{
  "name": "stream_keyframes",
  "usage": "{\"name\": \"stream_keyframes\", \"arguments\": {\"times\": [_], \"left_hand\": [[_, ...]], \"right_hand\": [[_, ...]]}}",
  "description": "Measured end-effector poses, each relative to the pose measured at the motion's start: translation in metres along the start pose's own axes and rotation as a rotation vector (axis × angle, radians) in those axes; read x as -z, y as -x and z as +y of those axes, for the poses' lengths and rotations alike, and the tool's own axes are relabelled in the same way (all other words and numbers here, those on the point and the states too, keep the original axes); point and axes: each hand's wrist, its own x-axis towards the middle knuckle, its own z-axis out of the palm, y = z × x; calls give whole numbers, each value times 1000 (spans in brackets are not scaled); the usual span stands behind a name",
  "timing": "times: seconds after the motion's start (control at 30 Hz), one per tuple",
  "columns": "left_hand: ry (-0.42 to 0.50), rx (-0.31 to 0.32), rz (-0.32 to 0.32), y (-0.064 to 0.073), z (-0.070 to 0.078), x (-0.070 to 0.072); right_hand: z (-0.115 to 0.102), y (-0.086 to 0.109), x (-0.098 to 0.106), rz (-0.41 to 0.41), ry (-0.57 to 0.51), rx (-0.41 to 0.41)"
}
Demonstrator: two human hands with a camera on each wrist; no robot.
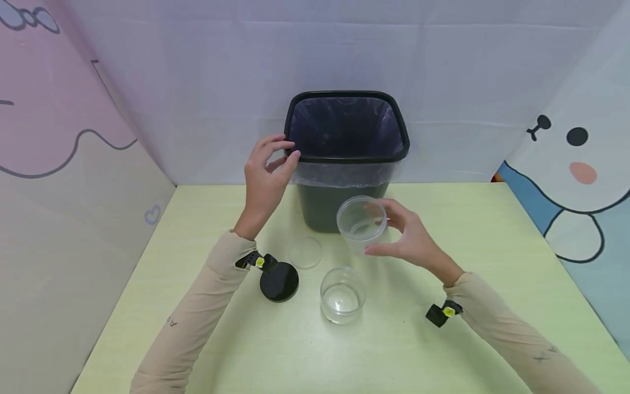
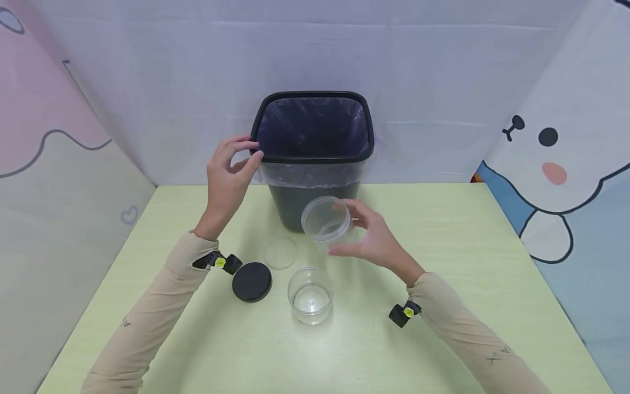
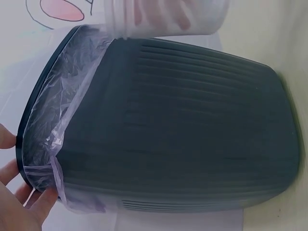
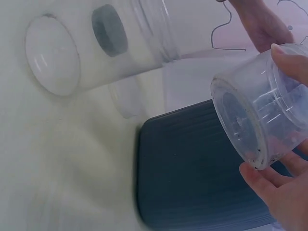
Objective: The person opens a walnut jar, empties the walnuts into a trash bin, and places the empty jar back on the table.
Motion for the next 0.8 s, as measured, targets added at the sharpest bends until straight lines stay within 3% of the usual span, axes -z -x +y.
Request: {"name": "stream_keyframes", "arguments": {"times": [0.63,0.8], "left_hand": [[-29,5,6,1,1,-2],[-34,-1,8,2,1,-1]], "right_hand": [[36,0,-21,-12,-4,-121],[33,-2,-27,-2,14,-145]]}}
